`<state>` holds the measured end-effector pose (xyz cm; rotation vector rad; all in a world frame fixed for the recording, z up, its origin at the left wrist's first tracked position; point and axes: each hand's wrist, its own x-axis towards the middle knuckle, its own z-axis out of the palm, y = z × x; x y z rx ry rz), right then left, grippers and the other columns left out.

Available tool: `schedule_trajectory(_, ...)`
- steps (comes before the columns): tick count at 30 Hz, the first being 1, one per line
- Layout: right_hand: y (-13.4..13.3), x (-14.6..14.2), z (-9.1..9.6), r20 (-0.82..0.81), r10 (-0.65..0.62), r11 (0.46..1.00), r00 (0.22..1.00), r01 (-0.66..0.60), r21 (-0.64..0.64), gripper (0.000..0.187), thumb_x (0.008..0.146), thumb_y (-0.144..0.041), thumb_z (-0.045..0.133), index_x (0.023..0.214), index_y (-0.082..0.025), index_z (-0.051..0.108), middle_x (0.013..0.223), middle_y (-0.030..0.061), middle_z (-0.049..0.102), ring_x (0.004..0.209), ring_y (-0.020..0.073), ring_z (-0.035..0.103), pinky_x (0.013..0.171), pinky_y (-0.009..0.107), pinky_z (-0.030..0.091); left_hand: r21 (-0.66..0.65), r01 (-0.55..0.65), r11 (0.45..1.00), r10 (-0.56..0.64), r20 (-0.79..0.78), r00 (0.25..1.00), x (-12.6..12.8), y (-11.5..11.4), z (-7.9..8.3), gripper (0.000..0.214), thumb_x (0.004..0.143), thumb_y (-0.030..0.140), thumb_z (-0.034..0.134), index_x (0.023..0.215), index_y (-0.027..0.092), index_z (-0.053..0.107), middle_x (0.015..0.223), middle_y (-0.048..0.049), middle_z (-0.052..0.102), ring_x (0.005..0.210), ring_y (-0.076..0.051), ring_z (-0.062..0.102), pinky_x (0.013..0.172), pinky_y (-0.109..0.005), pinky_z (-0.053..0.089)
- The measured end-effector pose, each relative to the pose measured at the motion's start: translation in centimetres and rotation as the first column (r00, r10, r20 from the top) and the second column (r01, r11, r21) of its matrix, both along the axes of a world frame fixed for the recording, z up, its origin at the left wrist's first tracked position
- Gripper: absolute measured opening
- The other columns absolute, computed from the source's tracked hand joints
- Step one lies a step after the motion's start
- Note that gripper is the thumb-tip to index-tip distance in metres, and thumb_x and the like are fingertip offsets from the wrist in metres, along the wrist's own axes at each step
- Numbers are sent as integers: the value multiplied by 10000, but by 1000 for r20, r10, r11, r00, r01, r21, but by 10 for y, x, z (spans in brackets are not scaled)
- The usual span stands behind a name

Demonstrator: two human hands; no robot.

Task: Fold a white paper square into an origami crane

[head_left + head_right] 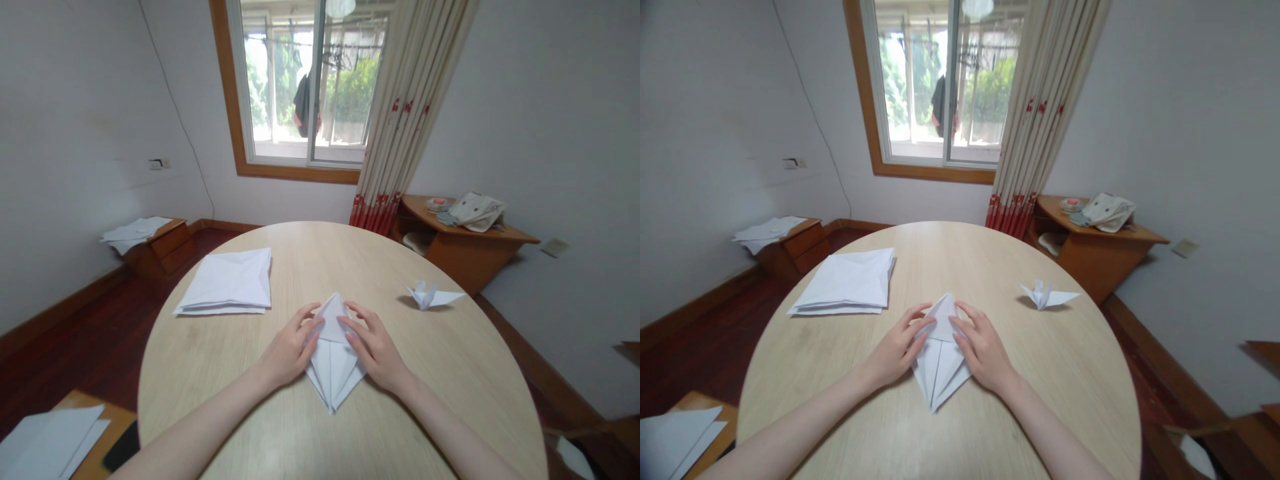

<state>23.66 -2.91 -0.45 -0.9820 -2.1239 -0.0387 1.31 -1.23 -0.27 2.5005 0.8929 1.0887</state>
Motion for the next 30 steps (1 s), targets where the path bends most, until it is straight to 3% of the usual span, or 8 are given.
schedule_trajectory(3,0,0,0,80,-22,1000,997,21,15,325,970,-242,406,1260,-213,549,1403,114,467,1298,256,389,1028,493,403,-8,-8,1000,8,-48,999,0,1,-2,295,962,211,384,1229,169,503,1380,-149,432,1144,-226,554,977,-406,496)
schedule_trajectory(9,-1,-1,0,201,-57,998,978,59,-8,328,978,-254,372,1224,-218,585,1409,83,489,1302,262,369,997,495,403,66,-40,997,51,-171,984,-1,1,-1,289,960,227,393,1192,165,554,1384,-147,447,1204,-257,505,981,-445,479)
schedule_trajectory(22,-5,-3,9,273,-19,990,962,56,-128,274,962,-222,409,1046,-252,668,1242,61,620,1266,283,407,1019,548,308,201,-98,975,165,-348,923,2,-1,4,261,955,255,449,979,202,704,1413,-99,443,1251,-303,417,984,-505,425)
schedule_trajectory(30,-5,-2,14,281,-2,986,960,49,-159,253,964,-256,443,888,-238,684,1207,38,629,1247,270,405,1021,547,283,186,-93,978,154,-346,925,1,1,4,294,964,297,450,947,229,736,1417,-67,451,1244,-297,423,995,-502,410)
